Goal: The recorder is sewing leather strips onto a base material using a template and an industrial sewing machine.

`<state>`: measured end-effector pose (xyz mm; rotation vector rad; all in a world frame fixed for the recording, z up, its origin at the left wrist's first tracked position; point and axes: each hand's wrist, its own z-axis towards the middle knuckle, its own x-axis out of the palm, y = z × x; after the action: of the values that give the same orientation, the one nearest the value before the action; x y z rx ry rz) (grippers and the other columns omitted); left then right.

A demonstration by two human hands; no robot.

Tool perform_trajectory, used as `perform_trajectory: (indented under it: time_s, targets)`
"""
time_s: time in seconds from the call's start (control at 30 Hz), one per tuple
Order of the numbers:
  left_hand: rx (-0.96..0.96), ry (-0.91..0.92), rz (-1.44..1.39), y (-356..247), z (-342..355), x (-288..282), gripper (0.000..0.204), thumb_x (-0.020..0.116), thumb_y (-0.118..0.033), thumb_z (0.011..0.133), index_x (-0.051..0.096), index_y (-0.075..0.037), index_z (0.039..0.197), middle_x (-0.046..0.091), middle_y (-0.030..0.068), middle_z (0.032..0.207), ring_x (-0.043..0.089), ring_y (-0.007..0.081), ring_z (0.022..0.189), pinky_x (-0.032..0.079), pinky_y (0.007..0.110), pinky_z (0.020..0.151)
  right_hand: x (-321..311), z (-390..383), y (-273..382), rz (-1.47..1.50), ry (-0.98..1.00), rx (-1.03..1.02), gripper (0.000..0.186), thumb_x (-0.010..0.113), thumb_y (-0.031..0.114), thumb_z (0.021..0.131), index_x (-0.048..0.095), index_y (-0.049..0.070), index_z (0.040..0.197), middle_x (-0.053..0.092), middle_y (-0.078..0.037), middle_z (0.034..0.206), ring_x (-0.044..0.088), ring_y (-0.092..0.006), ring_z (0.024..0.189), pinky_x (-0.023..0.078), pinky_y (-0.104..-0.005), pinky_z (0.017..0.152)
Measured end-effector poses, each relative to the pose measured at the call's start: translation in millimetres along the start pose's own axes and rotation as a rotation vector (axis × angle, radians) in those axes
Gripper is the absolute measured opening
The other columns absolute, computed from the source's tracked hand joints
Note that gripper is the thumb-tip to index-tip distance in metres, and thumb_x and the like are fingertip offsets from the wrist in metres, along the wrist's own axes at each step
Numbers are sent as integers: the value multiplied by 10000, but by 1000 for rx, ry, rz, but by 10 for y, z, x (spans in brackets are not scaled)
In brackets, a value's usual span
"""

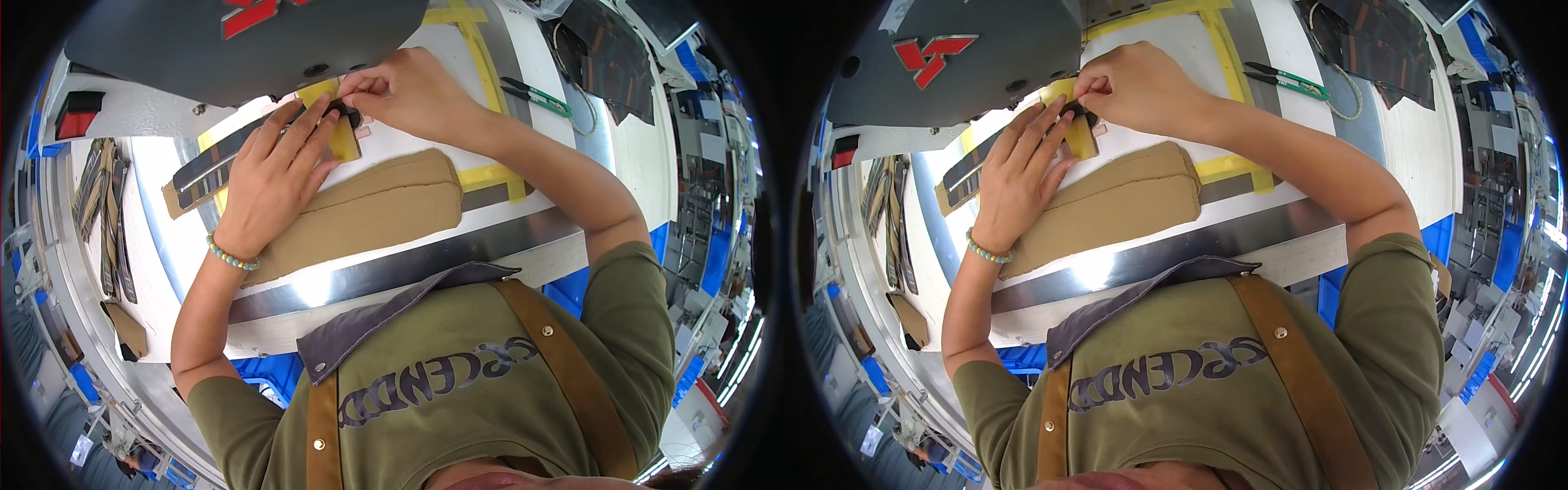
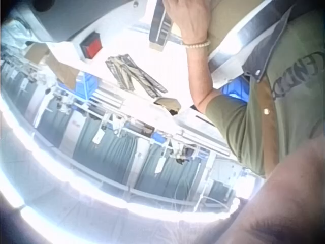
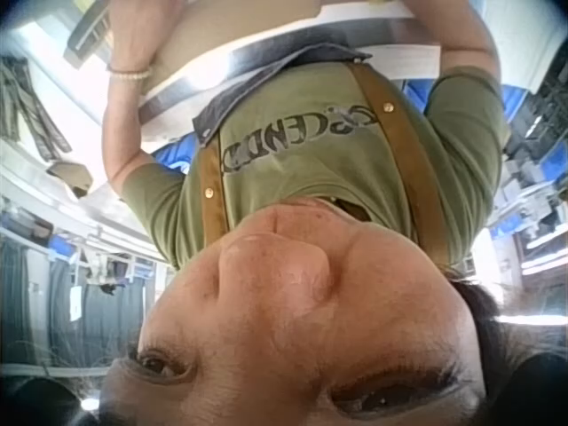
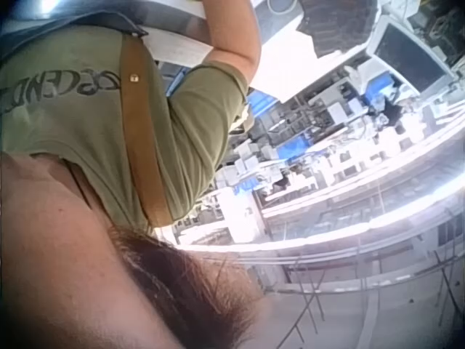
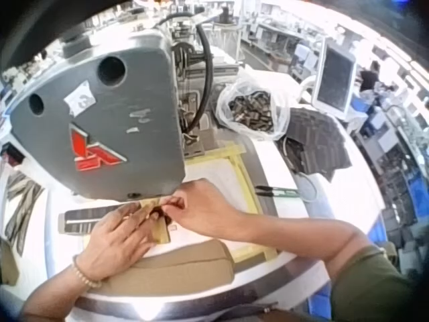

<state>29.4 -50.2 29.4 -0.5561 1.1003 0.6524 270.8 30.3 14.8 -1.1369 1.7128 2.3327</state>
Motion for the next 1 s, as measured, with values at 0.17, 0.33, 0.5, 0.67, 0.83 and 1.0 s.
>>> perform_trajectory:
  time_s: [0.17,0.33,0.5,0.67,0.83,1.0]
  targets:
    - [-27,87,-36,47,-7,13,646,829,-283,872,665,-53,1453,617,58,1564,584,346,1378,534,458,1113,57,-3,48,-91,-33,52,196,708,207,898,828,83,990,817,-106,897,777,-273,797,601,-380,750]
    - [29,76,11,78,18,13,598,784,-365,925,686,-43,1419,633,53,1533,602,333,1334,530,434,1087,53,-21,18,-195,-36,-19,164,739,192,925,821,81,1014,793,-95,864,741,-258,755,579,-369,714]
    - [81,66,51,123,17,31,598,784,-353,912,689,-22,1401,663,75,1489,619,325,1313,542,426,1083,-93,-156,-30,-286,-84,-208,180,764,168,949,805,81,1102,787,-105,1017,736,-259,834,582,-365,746]
    - [143,62,41,178,59,46,618,791,-350,877,696,-1,1379,693,97,1439,640,310,1285,559,416,1081,-43,-373,-151,-609,-30,-612,281,745,92,935,776,57,1212,741,-54,1287,694,-255,1196,571,-405,985]
    - [185,70,-64,269,66,82,633,815,-326,859,696,-17,1399,668,86,1500,644,322,1302,572,432,1051,-11,-399,-169,-593,-75,-635,321,734,123,932,764,42,1241,752,-22,1284,686,-207,1234,527,-393,1037]
    - [118,48,-99,236,58,33,670,856,-307,826,692,-15,1406,677,97,1488,658,343,1299,568,448,1071,-53,-403,-158,-610,-59,-646,338,730,125,925,759,33,1249,752,-33,1279,683,-221,1246,528,-398,1039]
